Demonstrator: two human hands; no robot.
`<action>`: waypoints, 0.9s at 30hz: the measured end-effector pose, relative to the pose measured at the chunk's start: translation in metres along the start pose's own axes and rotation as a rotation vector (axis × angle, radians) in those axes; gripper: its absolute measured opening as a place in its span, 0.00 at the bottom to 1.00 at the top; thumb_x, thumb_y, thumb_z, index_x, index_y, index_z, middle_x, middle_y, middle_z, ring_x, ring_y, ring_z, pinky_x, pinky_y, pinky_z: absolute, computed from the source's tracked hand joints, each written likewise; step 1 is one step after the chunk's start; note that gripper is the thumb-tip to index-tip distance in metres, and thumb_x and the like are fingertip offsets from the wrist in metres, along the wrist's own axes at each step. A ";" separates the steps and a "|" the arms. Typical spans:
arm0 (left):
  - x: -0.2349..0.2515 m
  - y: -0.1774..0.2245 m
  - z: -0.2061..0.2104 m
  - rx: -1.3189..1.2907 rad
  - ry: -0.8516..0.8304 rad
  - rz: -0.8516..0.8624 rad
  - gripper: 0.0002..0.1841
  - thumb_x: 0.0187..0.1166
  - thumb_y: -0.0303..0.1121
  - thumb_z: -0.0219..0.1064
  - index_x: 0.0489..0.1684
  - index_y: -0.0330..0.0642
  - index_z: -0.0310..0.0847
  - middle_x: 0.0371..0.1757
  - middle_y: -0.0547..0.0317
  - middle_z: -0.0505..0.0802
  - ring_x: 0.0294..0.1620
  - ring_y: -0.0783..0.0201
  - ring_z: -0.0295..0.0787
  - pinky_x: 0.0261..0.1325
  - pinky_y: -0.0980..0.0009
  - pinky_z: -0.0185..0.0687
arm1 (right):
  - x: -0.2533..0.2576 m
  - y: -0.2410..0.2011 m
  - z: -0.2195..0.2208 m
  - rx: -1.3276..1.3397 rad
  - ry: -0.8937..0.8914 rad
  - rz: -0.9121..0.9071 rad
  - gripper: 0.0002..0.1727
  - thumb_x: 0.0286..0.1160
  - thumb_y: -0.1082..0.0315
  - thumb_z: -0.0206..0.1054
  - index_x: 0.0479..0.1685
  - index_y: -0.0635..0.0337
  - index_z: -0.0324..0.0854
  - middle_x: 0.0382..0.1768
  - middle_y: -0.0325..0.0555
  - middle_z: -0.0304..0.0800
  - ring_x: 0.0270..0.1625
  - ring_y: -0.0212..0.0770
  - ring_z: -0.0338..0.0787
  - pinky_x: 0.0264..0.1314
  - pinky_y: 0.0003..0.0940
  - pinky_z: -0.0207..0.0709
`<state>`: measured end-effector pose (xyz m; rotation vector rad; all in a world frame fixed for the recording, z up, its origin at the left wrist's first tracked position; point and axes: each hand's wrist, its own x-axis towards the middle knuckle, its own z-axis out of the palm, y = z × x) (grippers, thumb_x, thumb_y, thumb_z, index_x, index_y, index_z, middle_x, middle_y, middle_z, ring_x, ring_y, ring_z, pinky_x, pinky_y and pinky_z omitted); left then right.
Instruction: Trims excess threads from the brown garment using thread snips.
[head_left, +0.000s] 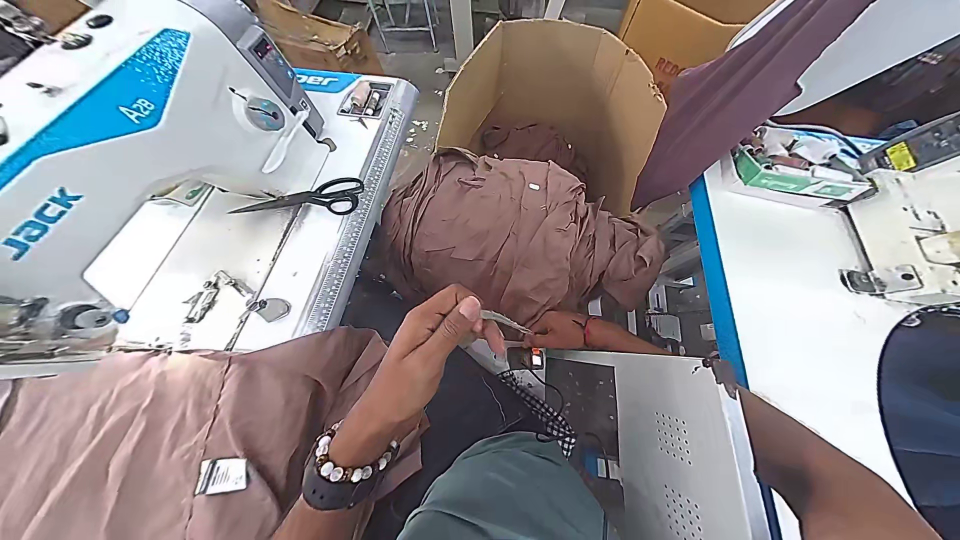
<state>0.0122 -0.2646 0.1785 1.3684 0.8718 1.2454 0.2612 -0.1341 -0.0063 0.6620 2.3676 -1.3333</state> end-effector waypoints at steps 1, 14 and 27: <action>0.000 0.001 -0.003 0.003 0.027 0.002 0.18 0.96 0.39 0.44 0.42 0.42 0.79 0.36 0.59 0.93 0.43 0.63 0.93 0.59 0.62 0.88 | -0.001 -0.004 -0.003 0.028 -0.014 -0.017 0.21 0.86 0.52 0.62 0.56 0.61 0.90 0.43 0.57 0.94 0.48 0.52 0.93 0.58 0.60 0.81; 0.002 -0.014 0.002 0.089 0.014 0.003 0.19 0.96 0.40 0.45 0.41 0.41 0.79 0.34 0.58 0.95 0.40 0.64 0.93 0.53 0.64 0.89 | -0.012 -0.013 -0.007 0.199 0.243 -0.256 0.26 0.87 0.50 0.62 0.31 0.65 0.88 0.21 0.47 0.84 0.26 0.39 0.81 0.35 0.43 0.76; -0.009 0.003 0.014 0.061 0.103 0.046 0.18 0.95 0.40 0.47 0.40 0.44 0.81 0.33 0.62 0.95 0.36 0.65 0.94 0.49 0.61 0.91 | -0.012 -0.006 0.003 -0.008 0.083 -0.158 0.26 0.88 0.52 0.61 0.35 0.70 0.87 0.30 0.60 0.89 0.37 0.55 0.90 0.48 0.61 0.81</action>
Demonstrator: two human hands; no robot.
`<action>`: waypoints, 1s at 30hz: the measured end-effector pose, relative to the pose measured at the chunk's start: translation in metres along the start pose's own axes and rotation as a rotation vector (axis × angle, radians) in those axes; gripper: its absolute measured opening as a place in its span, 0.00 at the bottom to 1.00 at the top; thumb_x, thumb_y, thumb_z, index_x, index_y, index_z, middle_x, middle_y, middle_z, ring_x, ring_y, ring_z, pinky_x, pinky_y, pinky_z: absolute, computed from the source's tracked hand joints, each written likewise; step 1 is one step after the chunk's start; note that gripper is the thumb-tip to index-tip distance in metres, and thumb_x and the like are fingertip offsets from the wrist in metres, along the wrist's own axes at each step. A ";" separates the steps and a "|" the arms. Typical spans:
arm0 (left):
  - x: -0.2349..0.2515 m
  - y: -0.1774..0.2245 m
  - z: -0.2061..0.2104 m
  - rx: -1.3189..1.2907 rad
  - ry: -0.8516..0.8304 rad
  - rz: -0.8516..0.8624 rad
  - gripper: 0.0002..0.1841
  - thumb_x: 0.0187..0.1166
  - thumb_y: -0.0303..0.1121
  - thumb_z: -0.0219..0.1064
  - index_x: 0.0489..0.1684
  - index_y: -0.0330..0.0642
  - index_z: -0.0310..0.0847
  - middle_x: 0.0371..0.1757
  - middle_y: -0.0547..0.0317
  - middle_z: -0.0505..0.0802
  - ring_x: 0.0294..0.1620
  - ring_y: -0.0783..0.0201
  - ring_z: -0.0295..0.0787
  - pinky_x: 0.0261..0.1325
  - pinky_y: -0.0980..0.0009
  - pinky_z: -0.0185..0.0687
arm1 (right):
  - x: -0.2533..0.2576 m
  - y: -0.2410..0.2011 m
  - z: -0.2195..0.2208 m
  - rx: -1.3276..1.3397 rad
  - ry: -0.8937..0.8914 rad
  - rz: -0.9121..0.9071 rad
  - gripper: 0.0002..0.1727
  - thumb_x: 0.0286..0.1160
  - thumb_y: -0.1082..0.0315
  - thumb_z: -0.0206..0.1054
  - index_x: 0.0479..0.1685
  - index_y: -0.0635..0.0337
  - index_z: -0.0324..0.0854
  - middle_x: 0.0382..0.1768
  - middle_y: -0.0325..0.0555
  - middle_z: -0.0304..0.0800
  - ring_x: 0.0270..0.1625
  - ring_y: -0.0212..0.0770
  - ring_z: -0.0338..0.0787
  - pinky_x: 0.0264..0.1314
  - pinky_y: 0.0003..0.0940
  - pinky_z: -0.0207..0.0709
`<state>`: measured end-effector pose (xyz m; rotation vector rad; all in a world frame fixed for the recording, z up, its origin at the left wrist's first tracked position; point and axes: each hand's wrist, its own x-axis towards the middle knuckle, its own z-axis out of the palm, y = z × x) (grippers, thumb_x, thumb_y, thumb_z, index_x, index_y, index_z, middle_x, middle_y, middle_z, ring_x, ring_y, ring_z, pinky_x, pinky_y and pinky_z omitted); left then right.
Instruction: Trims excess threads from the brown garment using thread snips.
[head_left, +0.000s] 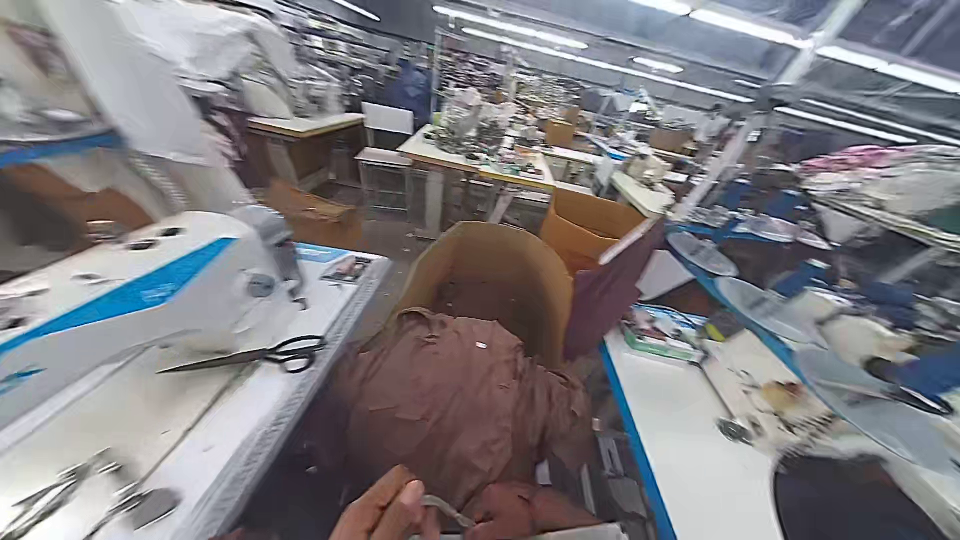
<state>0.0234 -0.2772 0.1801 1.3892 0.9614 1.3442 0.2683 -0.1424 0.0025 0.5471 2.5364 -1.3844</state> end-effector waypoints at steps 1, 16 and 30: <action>0.000 0.000 -0.001 -0.023 0.011 -0.005 0.17 0.95 0.41 0.47 0.40 0.48 0.81 0.34 0.65 0.95 0.37 0.67 0.94 0.50 0.63 0.91 | 0.001 -0.001 0.000 -0.008 -0.021 -0.010 0.26 0.88 0.54 0.62 0.35 0.72 0.87 0.31 0.61 0.89 0.38 0.56 0.90 0.49 0.61 0.81; 0.012 -0.020 -0.018 -0.309 0.176 -0.041 0.18 0.94 0.34 0.43 0.39 0.54 0.81 0.31 0.68 0.94 0.36 0.69 0.93 0.51 0.66 0.90 | 0.005 0.018 0.008 0.039 -0.151 0.106 0.20 0.90 0.62 0.58 0.50 0.73 0.89 0.40 0.65 0.93 0.44 0.57 0.93 0.58 0.60 0.81; -0.005 -0.020 -0.025 -0.238 0.264 -0.142 0.19 0.94 0.37 0.44 0.35 0.45 0.79 0.29 0.61 0.89 0.34 0.66 0.90 0.50 0.69 0.88 | 0.000 0.023 0.010 0.111 -0.128 0.323 0.27 0.93 0.54 0.49 0.44 0.65 0.90 0.30 0.49 0.90 0.35 0.42 0.87 0.50 0.49 0.79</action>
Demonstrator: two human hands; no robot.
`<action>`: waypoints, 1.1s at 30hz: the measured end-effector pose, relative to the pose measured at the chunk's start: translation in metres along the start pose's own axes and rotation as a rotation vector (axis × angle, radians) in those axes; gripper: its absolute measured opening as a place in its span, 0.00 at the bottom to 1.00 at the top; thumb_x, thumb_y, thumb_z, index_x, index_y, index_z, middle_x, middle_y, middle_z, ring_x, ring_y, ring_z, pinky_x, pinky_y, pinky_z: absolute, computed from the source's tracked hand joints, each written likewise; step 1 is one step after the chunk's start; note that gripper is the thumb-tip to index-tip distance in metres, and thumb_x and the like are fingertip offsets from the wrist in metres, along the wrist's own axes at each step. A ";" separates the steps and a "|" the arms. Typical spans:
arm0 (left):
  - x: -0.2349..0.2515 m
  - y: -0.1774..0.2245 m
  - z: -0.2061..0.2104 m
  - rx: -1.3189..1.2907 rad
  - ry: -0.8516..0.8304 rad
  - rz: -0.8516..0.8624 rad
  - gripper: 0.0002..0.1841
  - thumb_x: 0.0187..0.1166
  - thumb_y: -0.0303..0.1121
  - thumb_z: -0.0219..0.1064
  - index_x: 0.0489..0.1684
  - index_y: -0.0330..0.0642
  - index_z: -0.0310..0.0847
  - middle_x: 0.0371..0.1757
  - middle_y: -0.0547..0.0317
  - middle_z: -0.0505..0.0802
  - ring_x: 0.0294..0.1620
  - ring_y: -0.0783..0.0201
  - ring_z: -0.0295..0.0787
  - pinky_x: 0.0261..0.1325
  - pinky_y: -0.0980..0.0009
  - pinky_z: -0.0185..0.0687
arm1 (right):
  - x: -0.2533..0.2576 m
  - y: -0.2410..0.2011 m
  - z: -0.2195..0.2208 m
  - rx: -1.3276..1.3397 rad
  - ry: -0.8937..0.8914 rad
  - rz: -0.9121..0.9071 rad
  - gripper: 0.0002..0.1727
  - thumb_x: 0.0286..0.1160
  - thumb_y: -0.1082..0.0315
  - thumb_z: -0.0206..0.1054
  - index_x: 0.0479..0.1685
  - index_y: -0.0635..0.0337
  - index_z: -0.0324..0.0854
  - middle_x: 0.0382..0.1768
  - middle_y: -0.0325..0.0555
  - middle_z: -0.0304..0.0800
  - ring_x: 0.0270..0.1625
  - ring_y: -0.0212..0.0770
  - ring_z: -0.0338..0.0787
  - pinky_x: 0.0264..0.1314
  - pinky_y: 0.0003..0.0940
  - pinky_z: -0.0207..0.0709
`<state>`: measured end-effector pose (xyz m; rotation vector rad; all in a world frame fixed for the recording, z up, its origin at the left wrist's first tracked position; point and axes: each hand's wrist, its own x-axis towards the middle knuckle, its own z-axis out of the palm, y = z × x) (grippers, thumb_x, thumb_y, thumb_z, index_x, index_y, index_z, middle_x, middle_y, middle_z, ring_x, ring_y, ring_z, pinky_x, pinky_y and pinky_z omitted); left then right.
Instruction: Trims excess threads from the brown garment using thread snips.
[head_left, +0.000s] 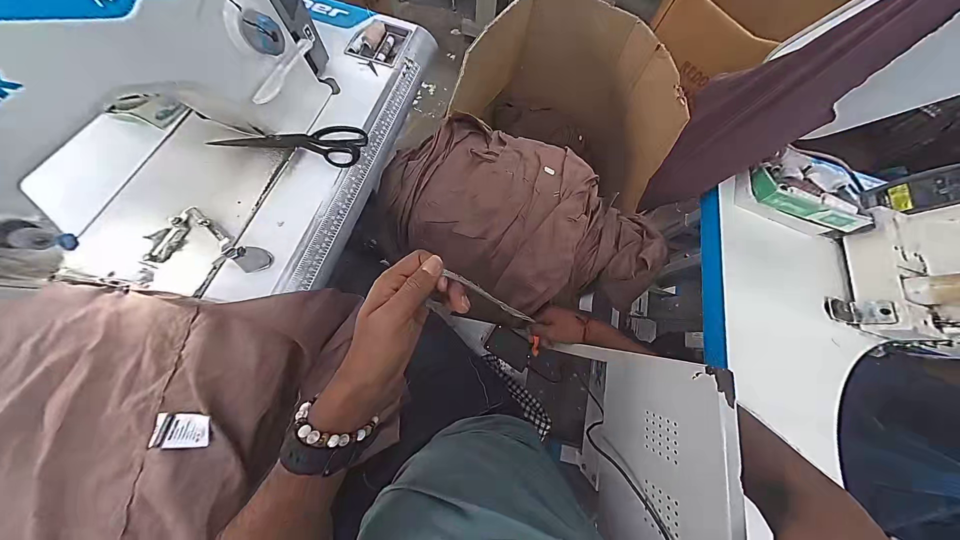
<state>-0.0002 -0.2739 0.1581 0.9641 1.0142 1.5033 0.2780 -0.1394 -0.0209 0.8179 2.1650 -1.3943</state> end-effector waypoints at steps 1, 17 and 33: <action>0.000 0.000 -0.001 0.013 -0.003 -0.002 0.19 0.94 0.36 0.44 0.34 0.45 0.80 0.28 0.60 0.89 0.34 0.66 0.90 0.50 0.69 0.89 | 0.001 0.001 -0.002 -0.006 -0.002 0.000 0.27 0.93 0.54 0.49 0.44 0.65 0.90 0.30 0.49 0.90 0.35 0.42 0.86 0.50 0.50 0.79; -0.055 0.021 -0.085 0.341 -0.389 -0.216 0.16 0.82 0.51 0.63 0.22 0.61 0.84 0.21 0.81 0.83 0.22 0.84 0.76 0.26 0.85 0.71 | -0.002 -0.006 -0.009 0.115 -0.158 -0.095 0.20 0.78 0.54 0.73 0.55 0.63 0.90 0.46 0.51 0.93 0.48 0.39 0.88 0.60 0.46 0.78; -0.011 -0.140 0.021 1.330 -0.677 -0.380 0.45 0.71 0.65 0.70 0.87 0.50 0.68 0.83 0.52 0.78 0.82 0.46 0.74 0.75 0.42 0.74 | -0.007 -0.008 -0.013 -0.004 -0.138 -0.143 0.12 0.79 0.69 0.65 0.48 0.70 0.89 0.35 0.57 0.89 0.38 0.47 0.86 0.50 0.52 0.78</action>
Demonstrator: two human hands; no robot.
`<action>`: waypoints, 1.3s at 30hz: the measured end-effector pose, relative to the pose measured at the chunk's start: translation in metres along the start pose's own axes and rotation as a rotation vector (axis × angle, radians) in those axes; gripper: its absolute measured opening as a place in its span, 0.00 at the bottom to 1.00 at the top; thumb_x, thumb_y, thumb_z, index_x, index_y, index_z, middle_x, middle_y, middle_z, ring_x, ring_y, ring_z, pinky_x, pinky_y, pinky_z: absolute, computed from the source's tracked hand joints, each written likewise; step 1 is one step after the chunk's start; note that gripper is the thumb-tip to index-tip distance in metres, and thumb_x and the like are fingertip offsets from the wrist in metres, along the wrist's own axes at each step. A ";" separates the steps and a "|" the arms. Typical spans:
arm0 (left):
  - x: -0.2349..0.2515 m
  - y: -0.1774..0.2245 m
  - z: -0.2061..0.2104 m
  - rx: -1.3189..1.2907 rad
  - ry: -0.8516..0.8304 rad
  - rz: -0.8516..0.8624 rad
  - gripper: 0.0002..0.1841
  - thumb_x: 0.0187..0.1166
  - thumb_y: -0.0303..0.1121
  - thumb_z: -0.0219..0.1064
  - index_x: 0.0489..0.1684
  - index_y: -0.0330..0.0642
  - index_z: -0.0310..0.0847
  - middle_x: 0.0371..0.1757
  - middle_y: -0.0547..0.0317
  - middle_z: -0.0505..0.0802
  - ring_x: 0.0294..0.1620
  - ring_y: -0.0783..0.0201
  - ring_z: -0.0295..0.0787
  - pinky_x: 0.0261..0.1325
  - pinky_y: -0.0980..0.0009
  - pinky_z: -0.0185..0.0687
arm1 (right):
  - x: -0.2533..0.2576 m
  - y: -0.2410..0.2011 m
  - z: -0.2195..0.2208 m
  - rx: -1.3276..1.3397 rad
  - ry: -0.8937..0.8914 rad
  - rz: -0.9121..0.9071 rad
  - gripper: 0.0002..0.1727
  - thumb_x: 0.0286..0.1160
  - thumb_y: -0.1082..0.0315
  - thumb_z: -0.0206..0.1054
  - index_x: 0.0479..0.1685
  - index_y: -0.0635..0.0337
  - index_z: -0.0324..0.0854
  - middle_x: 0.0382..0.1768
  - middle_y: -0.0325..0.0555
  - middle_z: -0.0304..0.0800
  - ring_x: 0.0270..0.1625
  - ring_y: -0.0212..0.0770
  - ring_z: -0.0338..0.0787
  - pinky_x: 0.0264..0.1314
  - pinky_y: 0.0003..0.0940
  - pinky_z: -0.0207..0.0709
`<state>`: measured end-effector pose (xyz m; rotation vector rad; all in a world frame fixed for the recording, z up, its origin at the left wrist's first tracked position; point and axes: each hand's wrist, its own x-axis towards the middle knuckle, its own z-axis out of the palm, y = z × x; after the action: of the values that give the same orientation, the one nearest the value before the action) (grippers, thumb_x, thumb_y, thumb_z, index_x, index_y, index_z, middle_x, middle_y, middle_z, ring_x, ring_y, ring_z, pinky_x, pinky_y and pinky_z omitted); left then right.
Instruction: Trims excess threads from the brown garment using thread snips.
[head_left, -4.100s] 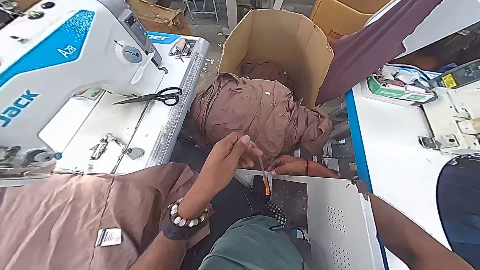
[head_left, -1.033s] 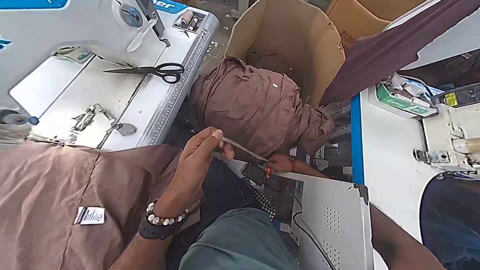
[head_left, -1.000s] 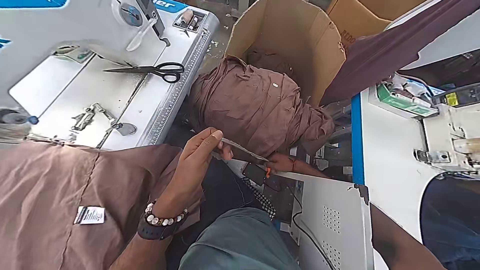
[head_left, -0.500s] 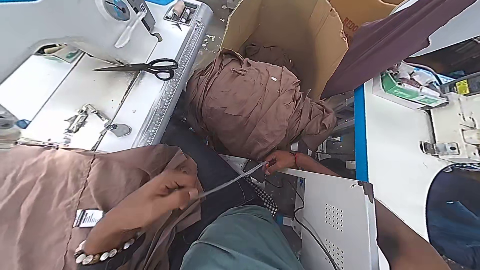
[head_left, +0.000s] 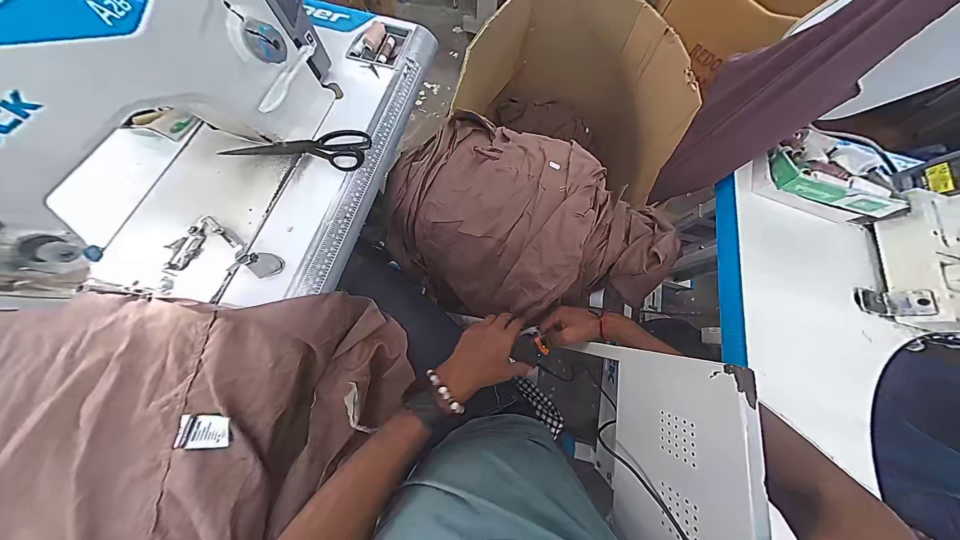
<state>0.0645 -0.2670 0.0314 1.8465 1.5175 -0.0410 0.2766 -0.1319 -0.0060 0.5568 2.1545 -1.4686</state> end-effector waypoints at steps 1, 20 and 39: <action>0.014 0.002 0.013 0.077 -0.032 0.000 0.46 0.66 0.62 0.76 0.84 0.46 0.69 0.82 0.49 0.78 0.80 0.43 0.74 0.72 0.40 0.75 | -0.001 0.001 0.001 -0.015 0.013 0.001 0.12 0.78 0.69 0.66 0.49 0.71 0.87 0.36 0.59 0.88 0.39 0.49 0.85 0.50 0.53 0.77; 0.040 -0.005 0.057 0.244 0.047 0.030 0.26 0.65 0.27 0.74 0.67 0.43 0.84 0.71 0.50 0.87 0.70 0.41 0.85 0.53 0.41 0.88 | -0.010 0.006 0.003 0.311 0.181 0.106 0.20 0.90 0.56 0.59 0.54 0.64 0.86 0.28 0.42 0.84 0.27 0.31 0.77 0.37 0.32 0.74; 0.065 0.001 0.062 -0.287 0.017 -0.116 0.43 0.57 0.43 0.84 0.78 0.43 0.73 0.64 0.47 0.91 0.66 0.49 0.89 0.70 0.45 0.81 | -0.025 0.000 -0.012 0.475 0.271 0.207 0.16 0.88 0.63 0.58 0.43 0.61 0.89 0.22 0.34 0.80 0.22 0.27 0.73 0.30 0.25 0.69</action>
<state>0.1102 -0.2465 -0.0426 1.5356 1.5523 0.1310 0.2953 -0.1221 0.0125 1.1670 1.8541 -1.8779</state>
